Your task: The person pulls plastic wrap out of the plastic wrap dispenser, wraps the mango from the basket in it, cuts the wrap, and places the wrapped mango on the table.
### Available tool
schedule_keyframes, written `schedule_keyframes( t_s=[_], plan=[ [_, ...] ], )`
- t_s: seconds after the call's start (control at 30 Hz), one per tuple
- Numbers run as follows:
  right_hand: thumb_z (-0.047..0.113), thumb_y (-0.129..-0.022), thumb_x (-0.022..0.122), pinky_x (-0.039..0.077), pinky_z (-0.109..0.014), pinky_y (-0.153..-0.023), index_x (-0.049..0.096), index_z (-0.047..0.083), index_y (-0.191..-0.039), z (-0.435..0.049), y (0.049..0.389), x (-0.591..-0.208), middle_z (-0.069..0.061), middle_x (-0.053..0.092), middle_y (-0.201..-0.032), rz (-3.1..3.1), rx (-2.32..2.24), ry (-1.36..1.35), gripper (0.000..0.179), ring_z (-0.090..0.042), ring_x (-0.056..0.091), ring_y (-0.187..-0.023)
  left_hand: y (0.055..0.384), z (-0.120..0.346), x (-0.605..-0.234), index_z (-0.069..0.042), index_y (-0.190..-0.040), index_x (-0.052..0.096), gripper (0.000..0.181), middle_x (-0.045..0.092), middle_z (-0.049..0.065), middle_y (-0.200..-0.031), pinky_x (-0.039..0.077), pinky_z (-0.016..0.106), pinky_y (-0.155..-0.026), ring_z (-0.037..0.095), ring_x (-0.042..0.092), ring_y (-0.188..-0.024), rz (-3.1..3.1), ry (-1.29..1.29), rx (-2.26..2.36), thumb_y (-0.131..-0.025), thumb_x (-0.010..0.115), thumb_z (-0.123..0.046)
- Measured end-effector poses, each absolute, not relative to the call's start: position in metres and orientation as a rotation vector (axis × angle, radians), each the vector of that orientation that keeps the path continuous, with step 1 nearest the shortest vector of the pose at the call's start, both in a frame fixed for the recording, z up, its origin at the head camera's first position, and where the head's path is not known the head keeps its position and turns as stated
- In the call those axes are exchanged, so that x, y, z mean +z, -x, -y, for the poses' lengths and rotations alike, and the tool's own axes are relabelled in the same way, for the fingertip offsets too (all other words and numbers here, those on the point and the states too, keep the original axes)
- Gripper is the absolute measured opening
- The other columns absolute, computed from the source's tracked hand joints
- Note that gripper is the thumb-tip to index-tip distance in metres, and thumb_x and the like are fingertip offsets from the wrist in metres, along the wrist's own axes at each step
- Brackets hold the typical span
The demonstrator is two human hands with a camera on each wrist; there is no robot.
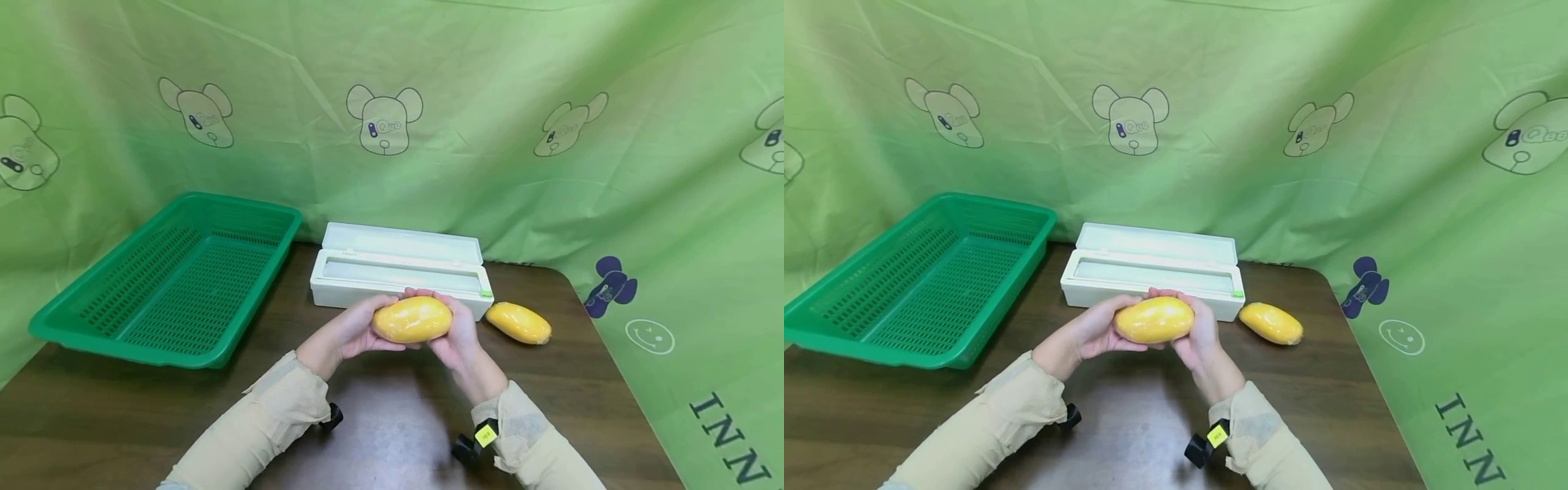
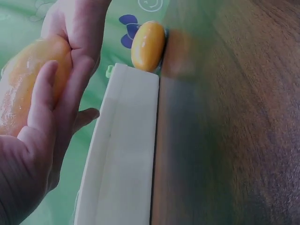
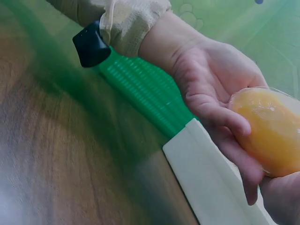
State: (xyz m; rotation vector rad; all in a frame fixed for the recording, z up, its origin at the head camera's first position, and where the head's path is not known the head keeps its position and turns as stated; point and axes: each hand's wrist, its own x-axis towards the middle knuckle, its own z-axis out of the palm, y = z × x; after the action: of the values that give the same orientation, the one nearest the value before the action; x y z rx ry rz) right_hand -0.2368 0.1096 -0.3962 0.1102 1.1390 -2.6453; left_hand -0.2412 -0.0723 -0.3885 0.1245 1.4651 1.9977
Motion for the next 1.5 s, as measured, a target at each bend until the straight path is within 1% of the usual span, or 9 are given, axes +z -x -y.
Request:
schedule_keyframes(
  t_s=[0.13, 0.27, 0.5, 0.63, 0.87, 1.03, 1.23, 1.33, 1.5],
  plan=[
    [0.013, -0.107, 0.019, 0.048, -0.039, -0.099, 0.064, 0.006, -0.094, -0.109, 0.234, -0.4, -0.01, 0.065, -0.107, -1.082, -2.631, -0.107, 0.047, -0.026, 0.063, -0.107, 0.24, 0.07, -0.39, 0.0, -0.136, 0.043, 0.047, 0.066, 0.022, -0.109, 0.06, 0.03, -0.074, 0.027, 0.074, -0.083, -1.465, -0.125, 1.969, -0.104, 0.034, -0.032],
    [0.013, -0.107, 0.017, 0.05, -0.037, -0.097, 0.061, 0.006, -0.093, -0.106, 0.231, -0.401, -0.008, 0.062, -0.105, -1.037, -2.629, -0.108, 0.047, -0.024, 0.063, -0.103, 0.239, 0.067, -0.392, -0.001, -0.137, 0.045, 0.048, 0.066, 0.015, -0.096, 0.057, 0.023, -0.061, 0.022, 0.072, -0.069, -1.538, -0.107, 1.973, -0.108, 0.032, -0.036],
    [0.008, -0.098, 0.021, 0.047, -0.041, -0.101, 0.055, 0.005, -0.093, -0.101, 0.229, -0.401, -0.01, 0.059, -0.101, -1.041, -2.648, -0.049, 0.034, -0.029, 0.063, -0.105, 0.24, 0.068, -0.397, 0.009, -0.126, 0.051, 0.046, 0.067, 0.013, -0.084, 0.056, 0.023, -0.059, 0.02, 0.07, -0.064, -1.566, -0.108, 1.951, -0.102, 0.027, -0.023],
    [0.01, -0.097, 0.023, 0.045, -0.043, -0.102, 0.054, 0.007, -0.091, -0.1, 0.227, -0.401, -0.009, 0.059, -0.1, -1.035, -2.652, -0.073, 0.032, -0.03, 0.062, -0.105, 0.241, 0.072, -0.399, 0.007, -0.127, 0.05, 0.048, 0.066, 0.013, -0.089, 0.057, 0.024, -0.062, 0.02, 0.071, -0.066, -1.51, -0.13, 1.912, -0.103, 0.028, -0.027],
    [0.02, -0.11, 0.026, 0.047, -0.042, -0.101, 0.056, 0.009, -0.092, -0.102, 0.225, -0.398, -0.01, 0.062, -0.108, -0.979, -2.625, -0.052, 0.037, -0.029, 0.062, -0.109, 0.24, 0.077, -0.395, 0.002, -0.126, 0.046, 0.045, 0.059, 0.013, -0.094, 0.058, 0.024, -0.061, 0.018, 0.066, -0.062, -1.431, -0.159, 1.92, -0.102, 0.031, -0.033],
    [0.018, -0.112, 0.021, 0.047, -0.041, -0.102, 0.055, 0.009, -0.093, -0.106, 0.225, -0.398, -0.01, 0.063, -0.11, -0.944, -2.581, 0.057, 0.04, -0.029, 0.062, -0.114, 0.239, 0.076, -0.392, 0.0, -0.124, 0.045, 0.043, 0.058, 0.013, -0.092, 0.056, 0.022, -0.059, 0.016, 0.063, -0.059, -1.424, -0.149, 1.908, -0.101, 0.032, -0.034],
    [0.018, -0.111, 0.021, 0.048, -0.038, -0.099, 0.056, 0.01, -0.091, -0.11, 0.225, -0.396, -0.008, 0.06, -0.107, -0.948, -2.607, -0.023, 0.041, -0.023, 0.06, -0.108, 0.243, 0.079, -0.388, -0.009, -0.148, 0.037, 0.056, 0.055, 0.016, -0.105, 0.055, 0.022, -0.062, 0.017, 0.064, -0.066, -1.356, -0.246, 1.897, -0.104, 0.037, -0.043],
    [0.018, -0.111, 0.022, 0.045, -0.036, -0.102, 0.056, 0.009, -0.093, -0.111, 0.225, -0.394, -0.008, 0.06, -0.108, -0.92, -2.605, -0.054, 0.039, -0.022, 0.059, -0.107, 0.244, 0.083, -0.388, -0.015, -0.158, 0.029, 0.061, 0.05, 0.017, -0.116, 0.055, 0.022, -0.066, 0.018, 0.065, -0.072, -1.302, -0.331, 1.877, -0.102, 0.049, -0.028],
    [0.019, -0.112, 0.021, 0.045, -0.037, -0.102, 0.056, 0.009, -0.094, -0.115, 0.222, -0.389, -0.009, 0.061, -0.107, -0.901, -2.57, -0.013, 0.041, -0.025, 0.059, -0.108, 0.246, 0.087, -0.387, -0.017, -0.155, 0.026, 0.085, 0.044, 0.014, -0.124, 0.058, 0.028, -0.077, 0.022, 0.067, -0.082, -1.213, -0.476, 1.809, -0.083, 0.062, 0.009]
  ],
)
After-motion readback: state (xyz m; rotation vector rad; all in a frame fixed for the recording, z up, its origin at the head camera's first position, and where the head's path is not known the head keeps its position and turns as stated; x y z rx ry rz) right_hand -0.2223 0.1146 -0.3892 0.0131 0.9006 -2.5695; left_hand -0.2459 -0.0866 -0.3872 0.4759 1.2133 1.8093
